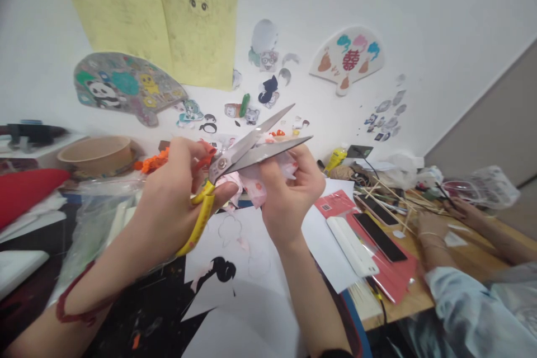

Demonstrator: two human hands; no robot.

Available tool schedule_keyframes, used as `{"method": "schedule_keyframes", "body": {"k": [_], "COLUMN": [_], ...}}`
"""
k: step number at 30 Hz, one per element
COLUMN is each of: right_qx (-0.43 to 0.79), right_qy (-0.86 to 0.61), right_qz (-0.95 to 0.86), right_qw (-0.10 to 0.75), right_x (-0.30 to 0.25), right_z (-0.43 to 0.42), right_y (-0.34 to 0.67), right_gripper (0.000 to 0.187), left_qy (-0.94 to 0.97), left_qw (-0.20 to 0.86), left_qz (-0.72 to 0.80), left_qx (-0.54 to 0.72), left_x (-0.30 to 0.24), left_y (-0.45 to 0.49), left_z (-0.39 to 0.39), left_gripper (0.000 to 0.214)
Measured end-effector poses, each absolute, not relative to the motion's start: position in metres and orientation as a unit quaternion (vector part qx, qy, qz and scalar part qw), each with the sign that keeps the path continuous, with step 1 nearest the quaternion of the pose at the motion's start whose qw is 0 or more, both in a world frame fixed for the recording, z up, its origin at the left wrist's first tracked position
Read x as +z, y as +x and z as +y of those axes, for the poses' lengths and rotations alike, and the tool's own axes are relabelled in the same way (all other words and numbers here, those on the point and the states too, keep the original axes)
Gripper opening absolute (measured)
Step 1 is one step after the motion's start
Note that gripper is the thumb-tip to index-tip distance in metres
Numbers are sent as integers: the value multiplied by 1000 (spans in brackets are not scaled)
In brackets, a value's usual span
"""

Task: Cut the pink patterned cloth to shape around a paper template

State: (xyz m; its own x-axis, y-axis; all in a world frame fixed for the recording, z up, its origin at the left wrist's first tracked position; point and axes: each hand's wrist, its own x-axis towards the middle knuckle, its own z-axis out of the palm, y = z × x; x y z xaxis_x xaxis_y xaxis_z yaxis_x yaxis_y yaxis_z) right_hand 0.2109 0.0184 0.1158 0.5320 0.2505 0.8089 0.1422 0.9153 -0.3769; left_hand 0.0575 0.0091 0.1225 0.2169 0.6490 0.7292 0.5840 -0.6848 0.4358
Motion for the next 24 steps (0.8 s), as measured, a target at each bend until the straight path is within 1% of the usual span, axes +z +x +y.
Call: {"method": "schedule_keyframes", "body": {"k": [4,11,14,19,24], "right_qx": [57,169,209,221,257], "right_qy": [-218,-201,-199,-215,-227], "right_qz": [-492,-468,-456,-456,-454], "right_qw": [841,844,842,835,823], "right_x": [114,113,113,113,114], "right_z": [17,14,12,9,5], "right_y": [210,202,199,196,192], "right_gripper": [5,9,9,7,8], "left_qy": [782,786,786,778,778], "left_qw": [56,102,114,156,182], "left_qz": [389,376,370,385,382], "left_qx": [484,480,482,471,465], "left_x": [123,122,121,124,125], "left_y": [57,56,56,57,57], "left_z": [8,6,5,2,1], "left_gripper": [40,36,37,44,45]}}
